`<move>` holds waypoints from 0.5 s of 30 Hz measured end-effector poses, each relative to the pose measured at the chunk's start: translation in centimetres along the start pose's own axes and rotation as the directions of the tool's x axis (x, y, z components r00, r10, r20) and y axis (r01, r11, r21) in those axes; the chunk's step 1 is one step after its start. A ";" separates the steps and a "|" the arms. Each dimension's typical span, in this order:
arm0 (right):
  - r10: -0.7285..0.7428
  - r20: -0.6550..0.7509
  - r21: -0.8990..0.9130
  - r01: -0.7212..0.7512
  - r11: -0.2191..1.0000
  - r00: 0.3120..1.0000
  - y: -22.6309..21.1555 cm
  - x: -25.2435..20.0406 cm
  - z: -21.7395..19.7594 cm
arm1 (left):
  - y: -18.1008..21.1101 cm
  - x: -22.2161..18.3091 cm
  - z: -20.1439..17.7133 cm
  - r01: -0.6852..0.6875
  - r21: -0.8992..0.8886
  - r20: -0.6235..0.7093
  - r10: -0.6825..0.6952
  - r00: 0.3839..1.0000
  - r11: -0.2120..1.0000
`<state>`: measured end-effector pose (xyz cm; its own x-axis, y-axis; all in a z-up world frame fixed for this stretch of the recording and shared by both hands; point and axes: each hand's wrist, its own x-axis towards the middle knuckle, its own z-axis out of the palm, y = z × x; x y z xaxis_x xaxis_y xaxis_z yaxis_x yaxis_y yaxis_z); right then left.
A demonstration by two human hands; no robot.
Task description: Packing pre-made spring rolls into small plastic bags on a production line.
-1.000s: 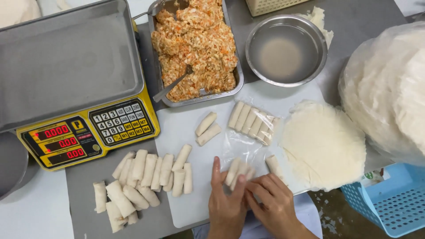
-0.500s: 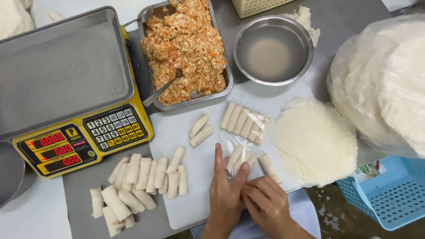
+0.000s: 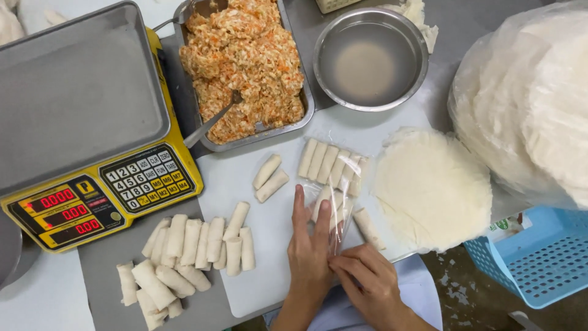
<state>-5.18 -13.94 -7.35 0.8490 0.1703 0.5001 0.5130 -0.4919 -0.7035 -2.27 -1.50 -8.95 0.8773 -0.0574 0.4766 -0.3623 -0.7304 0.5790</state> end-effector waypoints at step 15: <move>-0.026 0.001 -0.013 0.026 1.000 1.000 0.1 -0.6 -0.1 | -0.7 0.0 -0.6 0.058 -0.133 0.151 -0.037 0.988 0.989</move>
<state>-5.67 -14.13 -7.65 0.8354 0.1840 0.5179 0.5334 -0.4986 -0.6833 -2.16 -0.57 -8.95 0.9276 -0.1321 0.3495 -0.3498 -0.6357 0.6881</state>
